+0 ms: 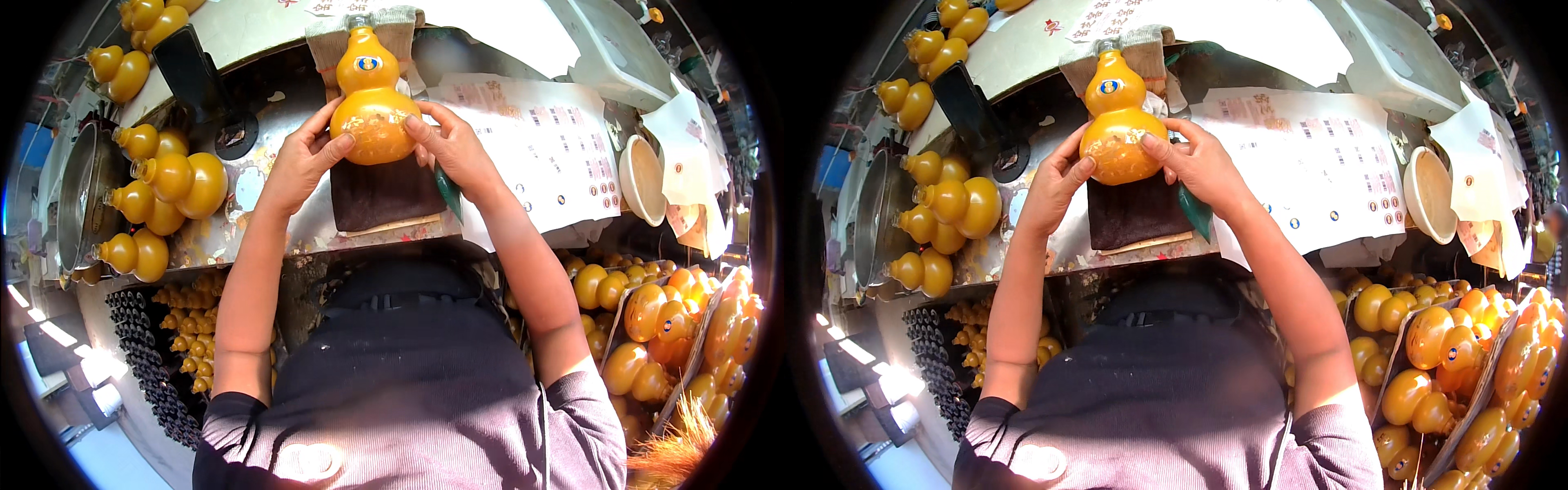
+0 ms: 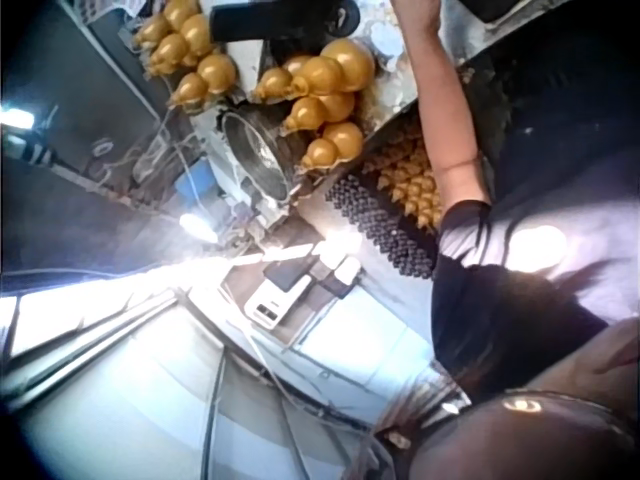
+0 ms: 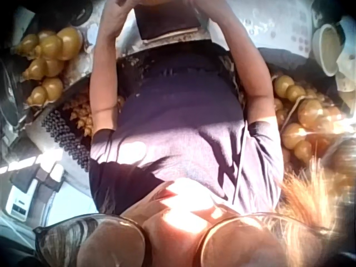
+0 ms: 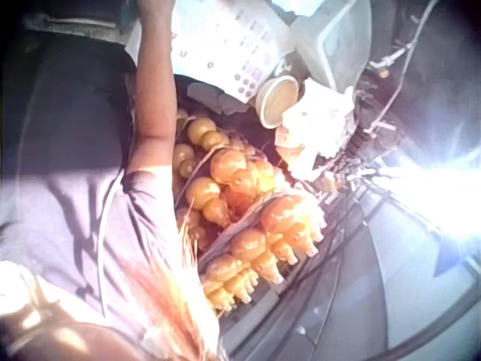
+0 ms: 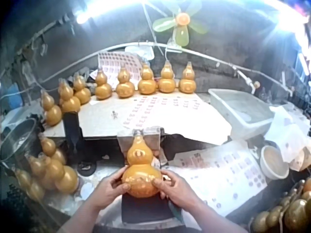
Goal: The person picks up a yellow gourd, wipes its surface with a green cloth, and applies a round sticker to the body. The person repeats this process with several gourds, placing each labeled gourd on the counter.
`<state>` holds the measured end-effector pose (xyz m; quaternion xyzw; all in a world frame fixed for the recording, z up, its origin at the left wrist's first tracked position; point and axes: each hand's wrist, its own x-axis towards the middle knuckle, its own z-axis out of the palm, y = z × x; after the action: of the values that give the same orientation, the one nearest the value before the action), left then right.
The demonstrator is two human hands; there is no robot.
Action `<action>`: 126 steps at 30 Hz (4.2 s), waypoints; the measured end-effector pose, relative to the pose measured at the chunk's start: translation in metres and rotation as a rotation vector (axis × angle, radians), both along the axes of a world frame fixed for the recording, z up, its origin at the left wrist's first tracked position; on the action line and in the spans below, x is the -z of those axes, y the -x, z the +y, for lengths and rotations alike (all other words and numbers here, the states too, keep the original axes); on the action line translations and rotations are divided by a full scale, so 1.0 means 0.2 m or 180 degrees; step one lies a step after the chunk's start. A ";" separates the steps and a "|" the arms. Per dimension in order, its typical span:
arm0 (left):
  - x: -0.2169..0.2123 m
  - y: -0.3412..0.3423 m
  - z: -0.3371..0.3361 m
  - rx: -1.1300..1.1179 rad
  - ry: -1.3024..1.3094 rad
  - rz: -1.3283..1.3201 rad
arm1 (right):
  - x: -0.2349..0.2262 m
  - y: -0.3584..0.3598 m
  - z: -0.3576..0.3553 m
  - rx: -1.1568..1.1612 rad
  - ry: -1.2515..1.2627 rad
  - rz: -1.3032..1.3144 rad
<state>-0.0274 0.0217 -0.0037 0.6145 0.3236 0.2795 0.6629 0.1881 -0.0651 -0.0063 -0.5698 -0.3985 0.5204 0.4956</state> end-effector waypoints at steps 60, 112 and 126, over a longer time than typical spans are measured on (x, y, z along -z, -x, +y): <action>-0.02 -0.06 0.04 0.0290 -0.0770 0.0624 | 0.00 0.16 -0.24 0.1229 -0.0476 -0.0215; 0.01 -0.03 0.03 0.0061 -0.0299 -0.0053 | 0.00 0.34 -0.22 0.0282 -0.2070 -0.2081; -0.01 -0.10 -0.01 -0.0218 0.0302 -0.0194 | -0.10 -0.04 0.07 -0.0146 0.0180 -0.0257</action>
<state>-0.0078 0.0189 -0.0013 0.5622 0.3371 0.3050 0.6909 0.1964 -0.0513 0.0132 -0.5948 -0.4163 0.5192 0.4508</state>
